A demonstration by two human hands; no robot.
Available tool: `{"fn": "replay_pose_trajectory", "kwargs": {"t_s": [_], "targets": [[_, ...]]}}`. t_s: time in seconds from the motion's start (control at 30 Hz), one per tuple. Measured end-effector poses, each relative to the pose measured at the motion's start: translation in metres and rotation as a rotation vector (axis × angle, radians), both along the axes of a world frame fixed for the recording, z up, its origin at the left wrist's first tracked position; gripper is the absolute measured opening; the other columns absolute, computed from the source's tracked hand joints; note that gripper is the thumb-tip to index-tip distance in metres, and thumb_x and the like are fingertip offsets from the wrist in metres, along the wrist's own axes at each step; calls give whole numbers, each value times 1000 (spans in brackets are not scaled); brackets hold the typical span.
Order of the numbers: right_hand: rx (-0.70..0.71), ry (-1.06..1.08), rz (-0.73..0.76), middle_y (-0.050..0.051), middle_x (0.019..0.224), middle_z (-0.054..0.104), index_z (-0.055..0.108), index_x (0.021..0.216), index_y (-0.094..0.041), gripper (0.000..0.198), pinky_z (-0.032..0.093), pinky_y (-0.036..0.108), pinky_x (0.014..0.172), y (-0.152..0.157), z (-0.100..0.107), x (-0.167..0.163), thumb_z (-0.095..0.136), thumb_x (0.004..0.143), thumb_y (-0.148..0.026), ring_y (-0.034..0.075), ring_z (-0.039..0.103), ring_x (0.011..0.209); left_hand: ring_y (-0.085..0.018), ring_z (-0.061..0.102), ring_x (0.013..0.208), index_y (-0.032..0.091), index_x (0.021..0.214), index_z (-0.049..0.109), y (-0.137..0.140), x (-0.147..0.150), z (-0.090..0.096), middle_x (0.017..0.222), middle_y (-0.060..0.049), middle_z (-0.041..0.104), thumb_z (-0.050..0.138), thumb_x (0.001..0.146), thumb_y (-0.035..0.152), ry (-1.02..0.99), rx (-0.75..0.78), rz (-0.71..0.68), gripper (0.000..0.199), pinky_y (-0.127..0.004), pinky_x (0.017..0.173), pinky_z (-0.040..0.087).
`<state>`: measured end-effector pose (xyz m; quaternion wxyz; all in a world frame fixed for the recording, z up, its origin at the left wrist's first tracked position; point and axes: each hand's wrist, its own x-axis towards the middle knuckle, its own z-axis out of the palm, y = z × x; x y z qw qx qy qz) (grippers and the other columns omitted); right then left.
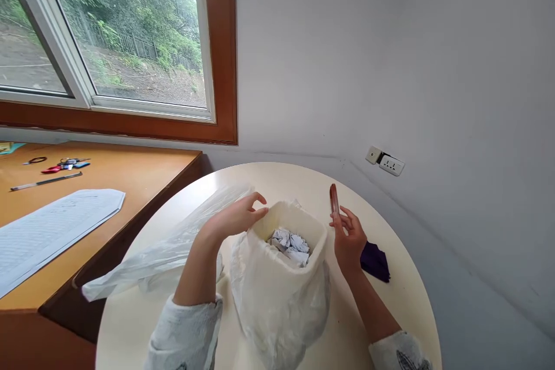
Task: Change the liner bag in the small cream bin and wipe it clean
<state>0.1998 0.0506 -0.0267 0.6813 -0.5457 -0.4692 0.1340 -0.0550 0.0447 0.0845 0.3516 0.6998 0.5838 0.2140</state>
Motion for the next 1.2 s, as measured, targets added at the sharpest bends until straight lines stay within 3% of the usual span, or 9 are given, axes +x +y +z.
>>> {"fn": "replay_pose_trajectory", "kwargs": {"t_s": [0.13,0.4,0.57,0.73,0.83,0.93,1.03,1.2], "targets": [[147,59,-27,8,77,64,59,99,-12,36,50,29,58,15,33,0,57,77,-40,17,61,71,-18,57,63,27,110,49,1,3,-2,88,-5,66,43,75,55,15,25,42,45,-26,52,41],[364,10,-153,1,69,56,63,95,-15,29,48,25,58,22,101,-18,54,80,-37,11,55,62,-19,56,57,19,111,38,0,26,-5,69,-4,60,32,85,43,127,172,161,36,-26,49,34],[307,-43,-87,2,69,61,65,95,-15,27,49,26,59,11,114,-29,56,79,-34,13,59,63,-26,60,68,16,109,37,-7,43,1,80,-13,64,27,87,32,272,209,237,29,-30,55,37],[232,-185,-47,4,71,65,68,91,-16,24,49,26,56,-5,121,-29,57,78,-33,15,61,65,-26,61,71,19,101,42,-12,46,7,81,-12,65,30,86,32,318,150,158,24,-29,55,37],[207,-227,-31,3,72,67,68,88,-18,20,48,25,54,-14,127,-29,57,78,-31,15,62,65,-25,60,71,21,96,47,-12,40,10,79,-9,65,31,86,39,302,213,219,25,-29,55,37],[202,-264,-7,2,73,67,68,87,-20,17,48,25,56,-21,130,-32,57,79,-30,14,62,65,-21,56,63,22,88,52,-13,34,15,68,-4,61,34,85,40,184,331,286,25,-28,52,35],[237,-314,13,1,73,67,68,86,-21,15,46,25,55,-25,130,-36,57,79,-28,13,60,63,-16,51,56,20,81,56,-13,33,20,61,-1,57,39,84,40,-76,401,273,26,-26,51,37],[375,-609,150,-2,61,63,67,78,-21,7,40,28,61,-28,129,-45,60,78,-22,10,48,53,-15,55,57,13,101,56,-15,38,25,67,-4,60,42,83,48,-562,216,149,42,-27,52,45]]}}
